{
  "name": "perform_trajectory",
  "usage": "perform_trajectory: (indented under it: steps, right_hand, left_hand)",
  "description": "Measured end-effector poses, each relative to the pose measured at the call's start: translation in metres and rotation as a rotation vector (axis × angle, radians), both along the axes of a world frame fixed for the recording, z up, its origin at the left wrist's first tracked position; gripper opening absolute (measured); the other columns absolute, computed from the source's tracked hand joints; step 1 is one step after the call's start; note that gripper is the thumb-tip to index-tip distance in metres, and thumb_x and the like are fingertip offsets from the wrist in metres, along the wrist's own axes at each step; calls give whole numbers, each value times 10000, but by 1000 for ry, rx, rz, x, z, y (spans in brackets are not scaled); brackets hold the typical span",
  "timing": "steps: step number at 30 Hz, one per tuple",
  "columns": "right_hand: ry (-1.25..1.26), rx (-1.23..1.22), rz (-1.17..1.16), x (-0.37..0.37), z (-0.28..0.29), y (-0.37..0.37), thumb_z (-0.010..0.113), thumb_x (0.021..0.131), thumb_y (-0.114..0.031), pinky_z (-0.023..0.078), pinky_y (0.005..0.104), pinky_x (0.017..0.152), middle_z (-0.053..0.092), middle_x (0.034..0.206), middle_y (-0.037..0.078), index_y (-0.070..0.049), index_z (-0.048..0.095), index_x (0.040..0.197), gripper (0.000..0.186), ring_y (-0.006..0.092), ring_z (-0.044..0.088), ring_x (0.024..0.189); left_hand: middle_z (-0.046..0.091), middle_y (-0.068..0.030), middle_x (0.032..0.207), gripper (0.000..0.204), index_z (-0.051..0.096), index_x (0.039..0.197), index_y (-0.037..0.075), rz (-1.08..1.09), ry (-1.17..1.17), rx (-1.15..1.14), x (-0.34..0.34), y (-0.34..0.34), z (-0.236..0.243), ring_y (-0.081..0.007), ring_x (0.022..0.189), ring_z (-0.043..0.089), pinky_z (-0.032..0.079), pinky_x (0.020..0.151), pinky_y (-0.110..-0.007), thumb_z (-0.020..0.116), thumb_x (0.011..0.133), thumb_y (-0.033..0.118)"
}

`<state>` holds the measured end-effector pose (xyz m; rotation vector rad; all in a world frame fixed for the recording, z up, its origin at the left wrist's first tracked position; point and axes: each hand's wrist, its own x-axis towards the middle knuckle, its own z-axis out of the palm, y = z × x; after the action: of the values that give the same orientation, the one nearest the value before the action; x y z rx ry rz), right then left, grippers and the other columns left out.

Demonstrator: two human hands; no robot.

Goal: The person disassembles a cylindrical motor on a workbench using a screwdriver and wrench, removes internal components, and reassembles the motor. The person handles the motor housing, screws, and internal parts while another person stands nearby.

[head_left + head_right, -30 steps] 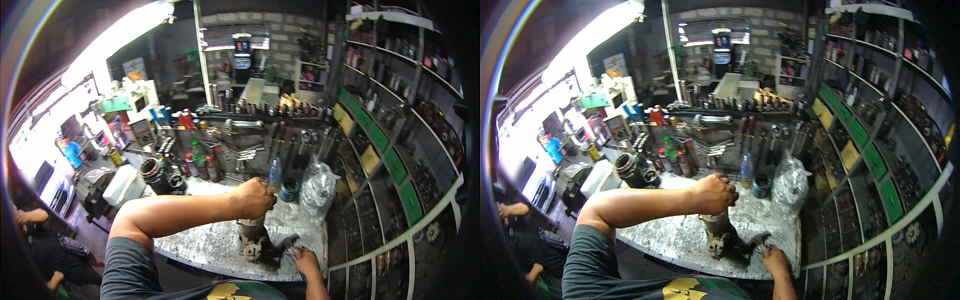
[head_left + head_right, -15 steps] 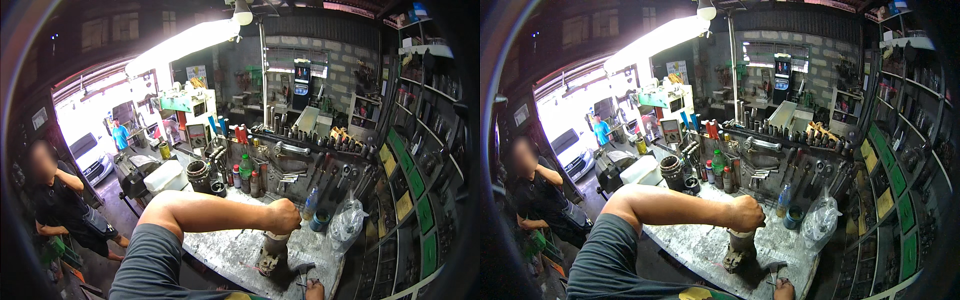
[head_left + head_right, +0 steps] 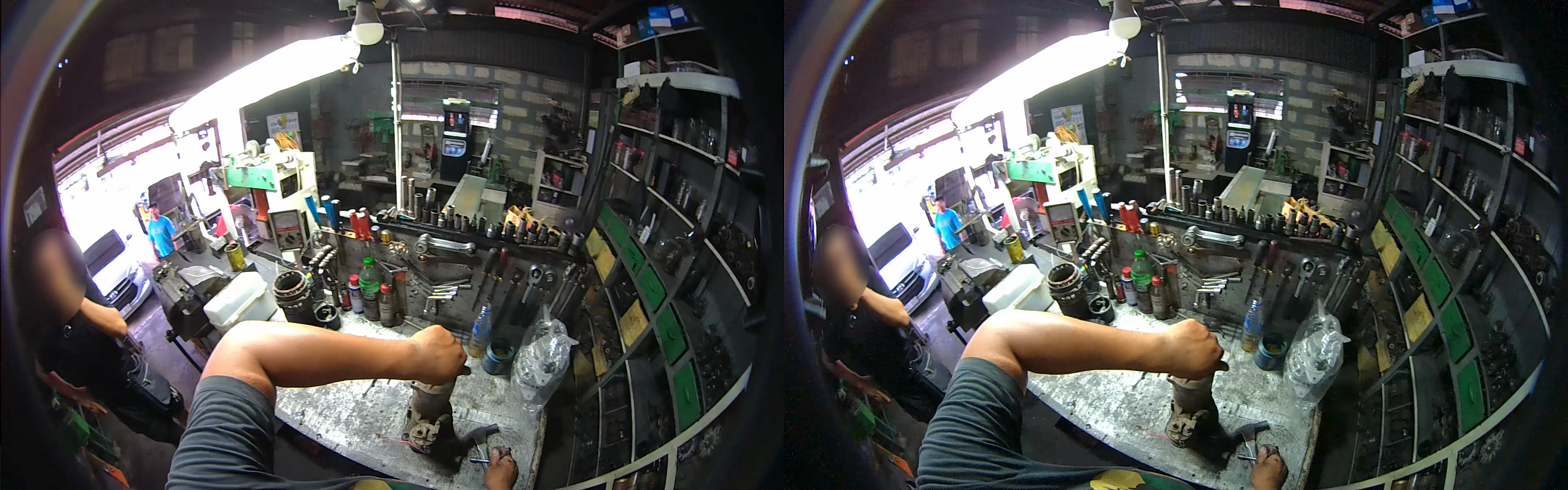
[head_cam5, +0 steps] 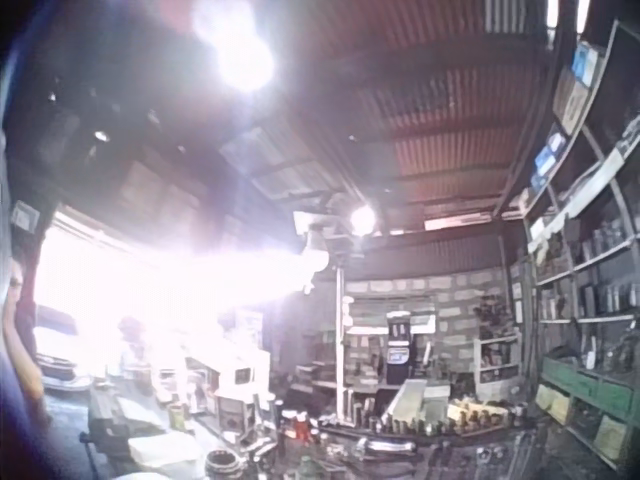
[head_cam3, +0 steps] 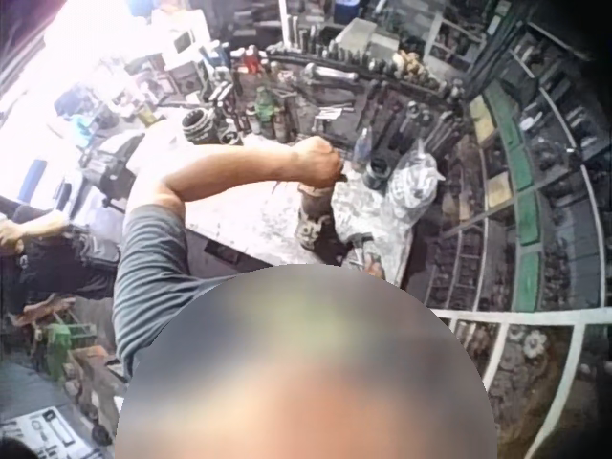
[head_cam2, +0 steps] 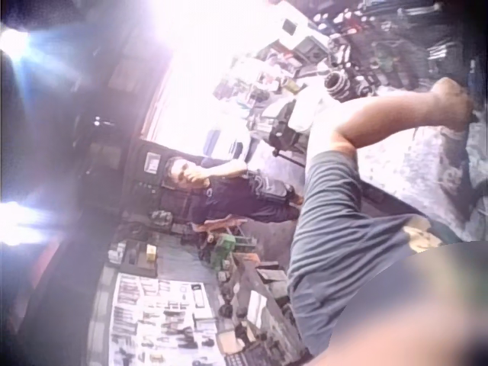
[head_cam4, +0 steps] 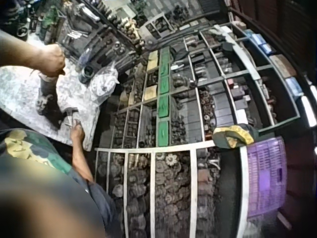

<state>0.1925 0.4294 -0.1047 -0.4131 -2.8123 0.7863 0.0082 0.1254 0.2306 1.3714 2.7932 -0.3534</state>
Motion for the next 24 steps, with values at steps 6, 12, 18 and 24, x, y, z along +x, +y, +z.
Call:
perform_trajectory:
  steps: [6,12,18,24]
  right_hand:
    - [-61,1,-31,-2,1,-4,618,1087,-325,571,573,860,768,1027,290,-28,770,1159,341,516,729,977]
    - [13,-39,-68,-1,7,-10,609,1096,-307,552,585,802,747,930,262,-46,743,1096,293,514,717,892]
    - [45,-29,-42,-1,1,-8,587,1112,-300,557,568,826,760,986,239,-78,737,1158,272,494,726,938]
    - [109,-60,-60,-4,-7,-8,602,1109,-295,556,564,823,760,995,252,-53,738,1148,280,500,723,937]
  left_hand:
    - [808,-147,957,455,790,985,66,-146,96,33,-1,0,2,-328,943,797,619,774,-468,572,1099,450]
    - [808,-125,922,433,817,942,99,-174,95,85,-5,-9,2,-316,871,795,607,721,-466,582,1080,436]
    - [791,-133,1146,352,779,1215,116,-81,-39,-94,-3,2,11,-306,1042,777,604,868,-475,627,1031,375]
    - [776,-111,1109,361,807,1017,109,-158,183,114,-6,-11,-7,-311,1009,765,579,816,-478,618,1026,415]
